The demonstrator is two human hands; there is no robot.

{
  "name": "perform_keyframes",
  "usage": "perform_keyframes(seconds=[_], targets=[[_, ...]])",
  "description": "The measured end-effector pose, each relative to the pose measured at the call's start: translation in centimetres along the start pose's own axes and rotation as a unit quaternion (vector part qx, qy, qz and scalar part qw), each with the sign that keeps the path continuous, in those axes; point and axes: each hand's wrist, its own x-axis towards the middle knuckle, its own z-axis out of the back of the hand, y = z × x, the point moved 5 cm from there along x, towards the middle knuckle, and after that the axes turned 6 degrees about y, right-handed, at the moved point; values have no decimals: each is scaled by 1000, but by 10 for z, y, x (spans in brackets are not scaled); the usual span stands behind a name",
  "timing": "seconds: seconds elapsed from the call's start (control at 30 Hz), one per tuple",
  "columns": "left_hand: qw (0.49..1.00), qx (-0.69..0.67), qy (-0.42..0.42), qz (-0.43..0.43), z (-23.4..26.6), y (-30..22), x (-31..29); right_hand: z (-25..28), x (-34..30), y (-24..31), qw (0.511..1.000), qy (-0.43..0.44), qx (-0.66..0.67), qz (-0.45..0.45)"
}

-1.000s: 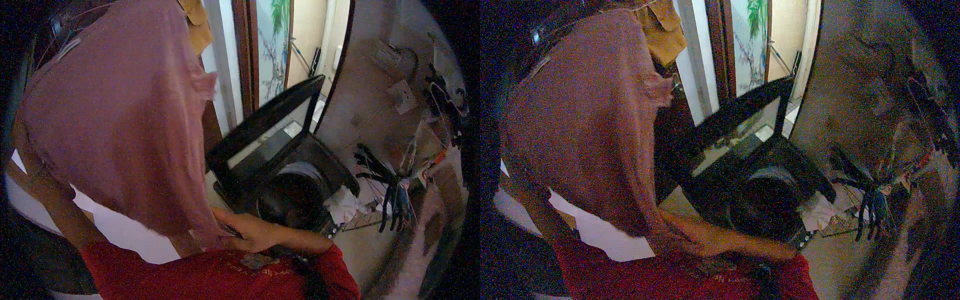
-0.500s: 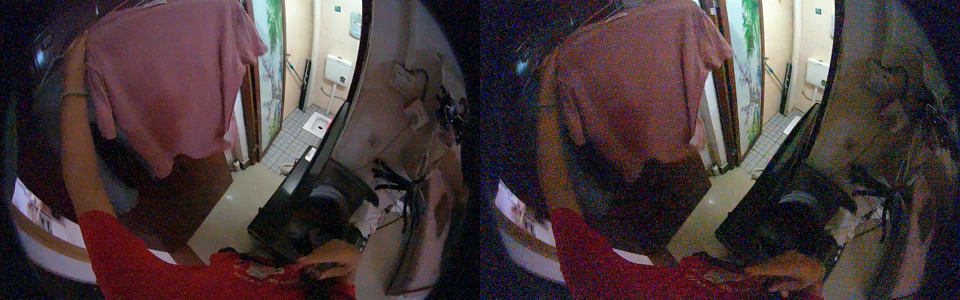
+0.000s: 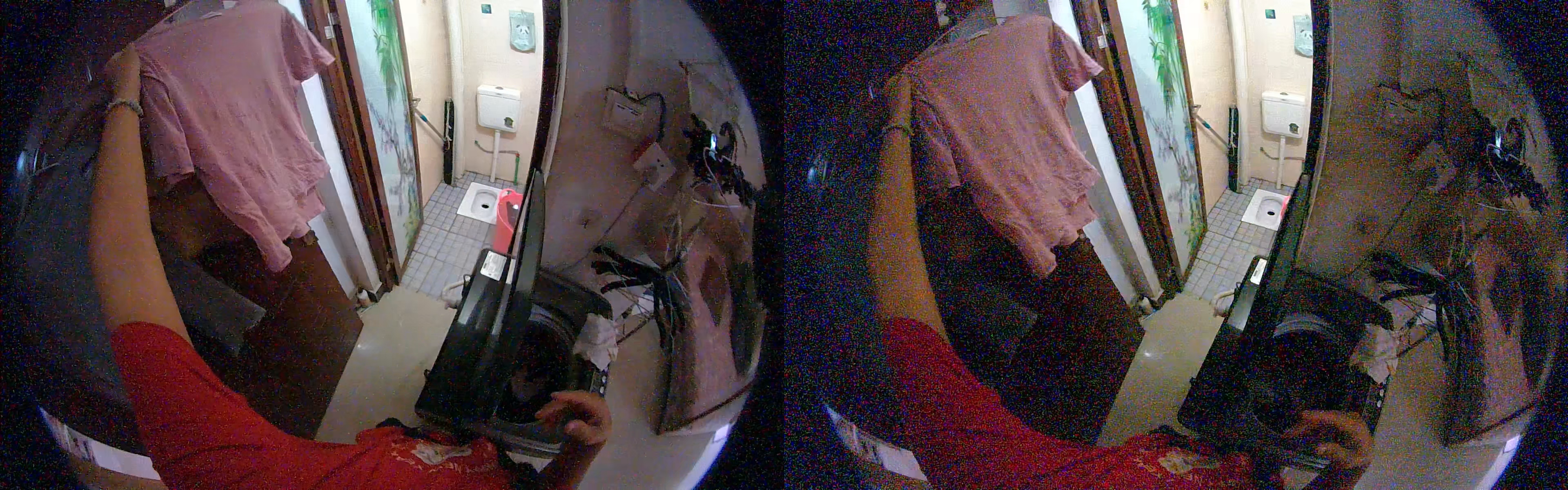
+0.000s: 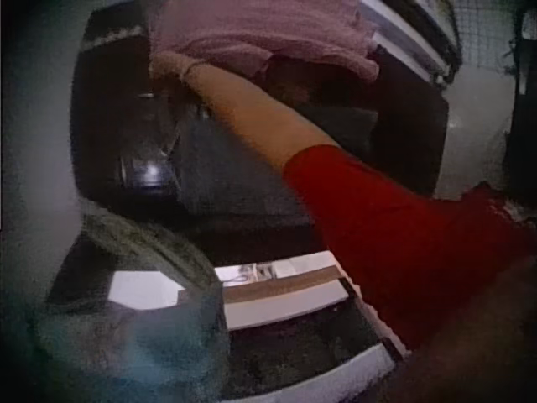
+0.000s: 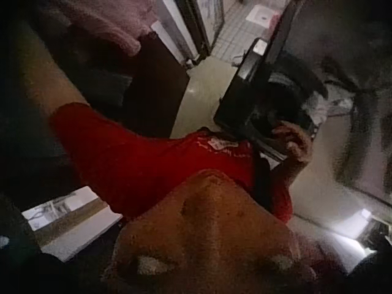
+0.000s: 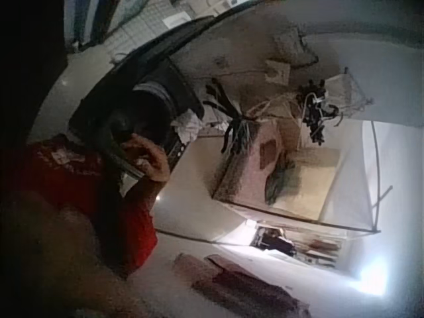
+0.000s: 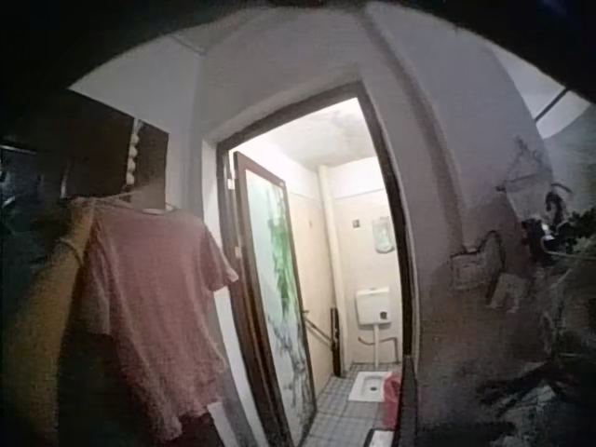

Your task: The person removes wet clothes from a washing machine, places them on hangers, and hangs them on a drying rack. The person handles a pink shirt, a beige top, an orange shirt, a pink top, and a black top, placing each on a hanger and moving them to a rack in the room.

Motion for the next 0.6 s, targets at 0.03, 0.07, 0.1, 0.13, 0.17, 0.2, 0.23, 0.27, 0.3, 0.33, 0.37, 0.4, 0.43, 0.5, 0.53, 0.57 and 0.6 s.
perform_keyframes(seconds=[0.03,0.07,0.1,0.13,0.17,0.2,0.23,0.27,0.3,0.33,0.37,0.4,0.43,0.5,0.53,0.57,0.6], targets=[[1000,10,0,3,-5,3,2,0,1,0,1000,1,-6,1],[1000,20,2,9,-12,8,1,2,-1,-4,1000,-6,3,-9],[999,34,1,14,-16,13,2,4,-4,-11,1000,-12,12,-19],[998,53,2,15,-18,16,6,6,-6,-14,999,-18,22,-30],[997,73,1,21,-19,22,4,7,-4,-16,999,-3,29,-41],[995,93,6,27,-23,28,1,7,0,-16,998,12,34,-53],[995,94,13,31,-27,35,-5,6,3,-16,997,28,40,-65],[996,82,13,29,-26,40,-5,5,7,-14,997,25,32,-64],[998,52,17,19,-21,40,-6,3,10,-14,997,24,29,-61],[1000,-15,22,2,-15,41,-10,2,14,-14,998,23,26,-58],[996,-87,34,-10,-17,40,-24,3,14,-14,998,8,18,-62],[986,-157,45,-20,-15,40,-39,4,15,-16,998,-7,10,-66],[988,-146,35,-43,-9,32,-62,5,11,-16,997,-26,-4,-70],[988,-124,20,-94,9,3,-104,10,5,-17,996,-47,18,-67],[991,-123,51,-32,24,27,-115,13,6,-21,996,-43,40,-64],[988,-122,85,33,30,59,-132,21,12,-26,995,19,40,-94],[984,-118,97,87,32,73,-156,26,10,-28,995,16,41,-94]])
